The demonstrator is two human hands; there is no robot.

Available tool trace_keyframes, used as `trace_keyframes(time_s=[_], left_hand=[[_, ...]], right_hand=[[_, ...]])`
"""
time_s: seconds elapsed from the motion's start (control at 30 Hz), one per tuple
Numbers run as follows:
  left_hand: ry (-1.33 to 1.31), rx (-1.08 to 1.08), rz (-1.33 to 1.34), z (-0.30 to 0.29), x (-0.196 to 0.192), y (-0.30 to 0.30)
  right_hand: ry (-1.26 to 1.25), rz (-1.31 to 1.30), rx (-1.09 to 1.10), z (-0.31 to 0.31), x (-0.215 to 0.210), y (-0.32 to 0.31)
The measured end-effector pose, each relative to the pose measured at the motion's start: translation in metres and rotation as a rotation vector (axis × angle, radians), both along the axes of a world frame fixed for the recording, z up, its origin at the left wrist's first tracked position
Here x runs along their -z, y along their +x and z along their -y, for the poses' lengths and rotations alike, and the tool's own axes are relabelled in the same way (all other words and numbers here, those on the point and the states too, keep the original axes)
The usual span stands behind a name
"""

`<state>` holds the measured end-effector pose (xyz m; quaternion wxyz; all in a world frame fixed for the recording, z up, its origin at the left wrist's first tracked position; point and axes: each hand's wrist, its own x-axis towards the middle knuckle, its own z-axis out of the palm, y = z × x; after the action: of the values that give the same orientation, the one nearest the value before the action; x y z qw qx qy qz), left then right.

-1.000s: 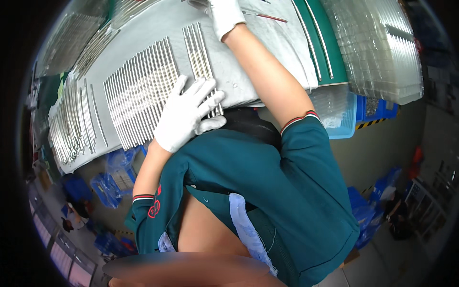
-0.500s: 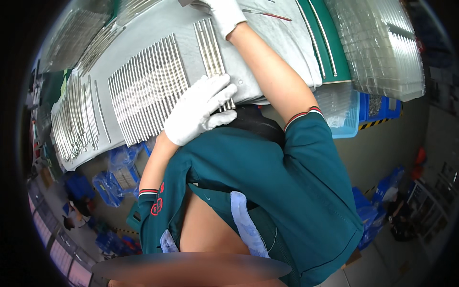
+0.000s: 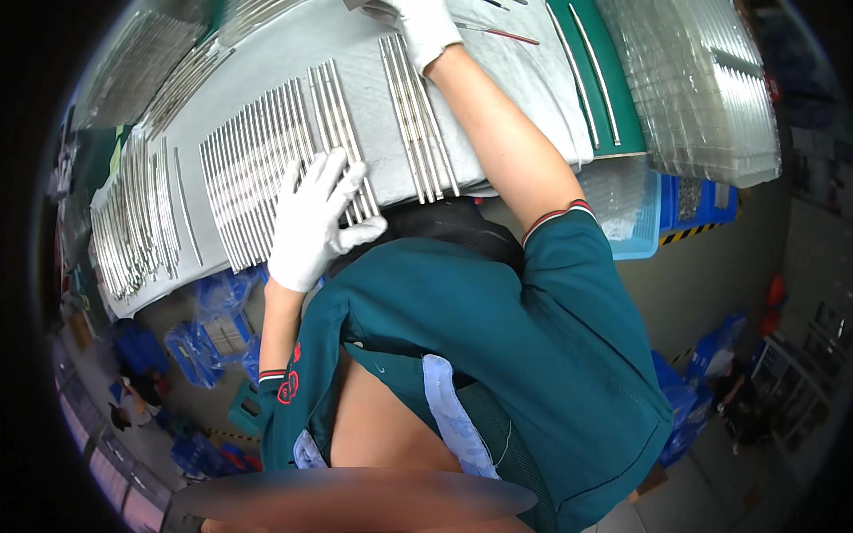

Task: Aligning and arranging thin metal rods on a production workbench using a handheld alignment block.

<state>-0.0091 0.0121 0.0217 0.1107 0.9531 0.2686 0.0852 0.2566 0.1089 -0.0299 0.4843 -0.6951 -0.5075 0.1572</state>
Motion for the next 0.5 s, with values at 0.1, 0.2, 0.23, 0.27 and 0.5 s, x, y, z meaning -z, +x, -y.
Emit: trace_keyframes(time_s=[0.1,0.2,0.23,0.27,0.5], left_hand=[[-0.036,0.096,0.057,0.001,0.006,0.018],[-0.075,0.156,0.101,0.001,0.011,0.032],[-0.076,0.167,0.094,0.001,0.011,0.036],[-0.075,0.164,0.096,0.001,0.011,0.035],[-0.043,0.043,0.039,0.003,0.004,0.006]], right_hand=[[0.098,0.014,0.014,-0.001,0.005,-0.001],[0.195,0.026,0.027,-0.003,0.006,-0.002],[0.227,0.030,0.034,-0.003,0.006,-0.002],[0.228,0.031,0.031,-0.004,0.005,-0.003],[0.192,-0.148,-0.044,0.000,-0.008,-0.003]])
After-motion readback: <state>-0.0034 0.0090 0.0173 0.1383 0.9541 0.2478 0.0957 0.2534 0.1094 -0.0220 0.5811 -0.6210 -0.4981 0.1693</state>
